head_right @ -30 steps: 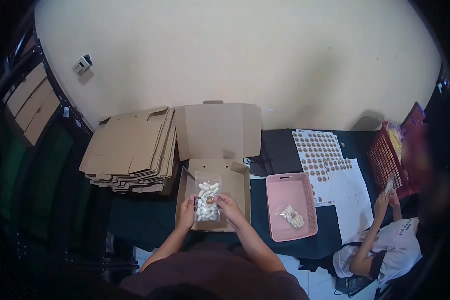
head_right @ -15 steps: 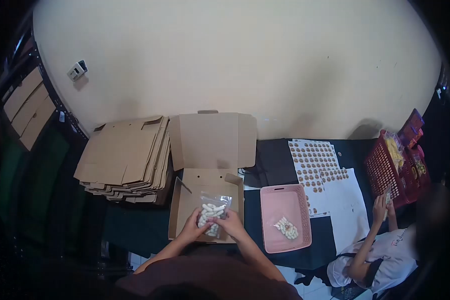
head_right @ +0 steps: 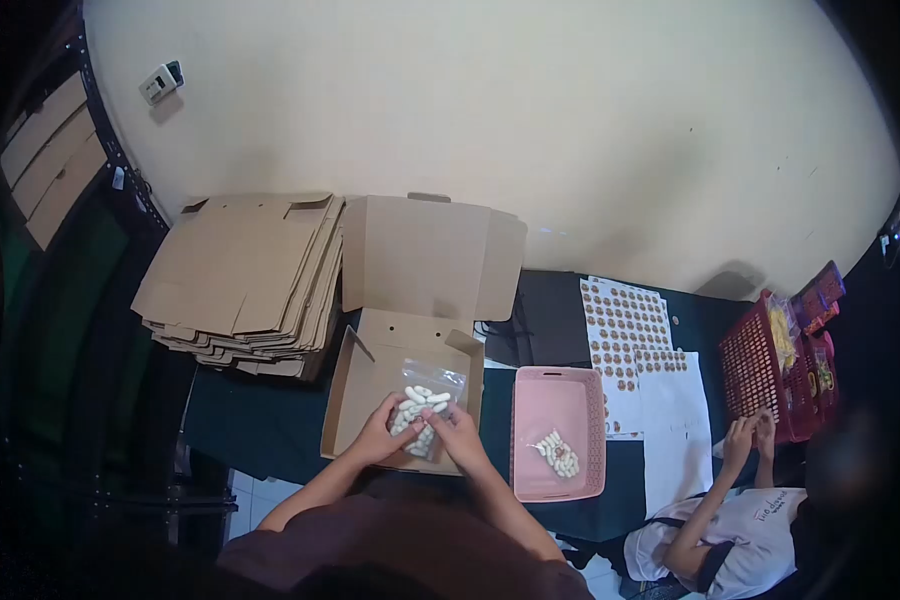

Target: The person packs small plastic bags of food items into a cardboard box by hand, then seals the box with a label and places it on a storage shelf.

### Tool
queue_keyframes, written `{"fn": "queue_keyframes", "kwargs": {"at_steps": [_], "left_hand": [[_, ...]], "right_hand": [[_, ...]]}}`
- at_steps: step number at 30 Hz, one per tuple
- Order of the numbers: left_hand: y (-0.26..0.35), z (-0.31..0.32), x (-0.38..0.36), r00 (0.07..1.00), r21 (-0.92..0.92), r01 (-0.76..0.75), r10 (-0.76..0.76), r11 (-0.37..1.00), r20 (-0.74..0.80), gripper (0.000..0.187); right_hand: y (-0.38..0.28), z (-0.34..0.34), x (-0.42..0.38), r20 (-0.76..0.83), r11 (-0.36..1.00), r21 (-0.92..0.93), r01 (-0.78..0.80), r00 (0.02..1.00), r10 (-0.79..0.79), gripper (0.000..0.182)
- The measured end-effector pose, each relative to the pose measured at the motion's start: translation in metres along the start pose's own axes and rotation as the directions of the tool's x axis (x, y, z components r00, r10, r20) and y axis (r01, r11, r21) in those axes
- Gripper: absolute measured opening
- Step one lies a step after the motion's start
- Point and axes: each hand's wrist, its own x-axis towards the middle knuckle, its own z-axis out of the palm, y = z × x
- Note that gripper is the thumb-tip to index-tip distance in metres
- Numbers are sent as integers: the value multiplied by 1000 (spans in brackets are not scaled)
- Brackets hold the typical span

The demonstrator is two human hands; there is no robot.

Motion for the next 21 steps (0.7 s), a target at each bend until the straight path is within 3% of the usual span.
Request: {"fn": "queue_keyframes", "kwargs": {"at_steps": [1, 3, 5, 7, 9, 11, 12, 13, 14, 15, 17, 18, 21], "left_hand": [[-5, 0, 0, 998, -63, 4, -8, 998, -63, 45], [-6, -5, -1, 994, -66, 14, -21, 998, -103, 38], [-1, -12, -1, 990, -298, 12, -54, 954, -133, 37], [3, -14, -5, 987, -314, -12, -39, 949, -154, 34], [5, -18, -7, 981, -341, -46, -23, 939, -194, 32], [1, -23, -8, 978, -328, -68, -3, 942, -211, 31], [-1, -26, -9, 977, -395, -13, -73, 918, -201, 32], [-5, -28, -10, 972, -461, 41, -142, 887, -186, 33], [-10, -27, -10, 977, -584, -8, -119, 812, -178, 32], [-6, -24, -9, 977, -586, -7, -119, 810, -176, 32], [5, -18, -13, 958, -311, -120, 28, 943, -284, 29], [18, -20, -15, 966, -134, -114, 78, 984, -248, 29], [3, -25, -13, 977, -224, -68, 20, 972, -210, 31]], "right_hand": [[0, 5, 1, -1, 1000, 4, 1, 1000, -1, 32], [-2, 15, 1, 49, 986, 71, 152, 987, -156, 35], [-3, 23, 3, 48, 987, 77, 142, 988, -146, 36], [-5, 30, 4, 21, 986, 124, 116, 993, -119, 36], [-6, 35, 5, 22, 988, 94, 121, 992, -123, 32], [-1, 31, 8, 23, 990, -70, 122, 992, -121, 28], [-1, 34, 9, 22, 990, -71, 123, 992, -121, 28], [-3, 39, 10, 2, 994, 35, 105, 994, -105, 26], [-5, 42, 10, -17, 986, 141, 88, 996, -86, 24], [-6, 44, 9, -19, 986, 139, 88, 996, -87, 24], [-8, 49, 5, -47, 991, -10, 136, 990, -137, 23], [-10, 52, 4, -50, 990, -12, 137, 989, -138, 23], [-11, 57, 3, -42, 980, -1, 198, 979, -198, 25]]}}
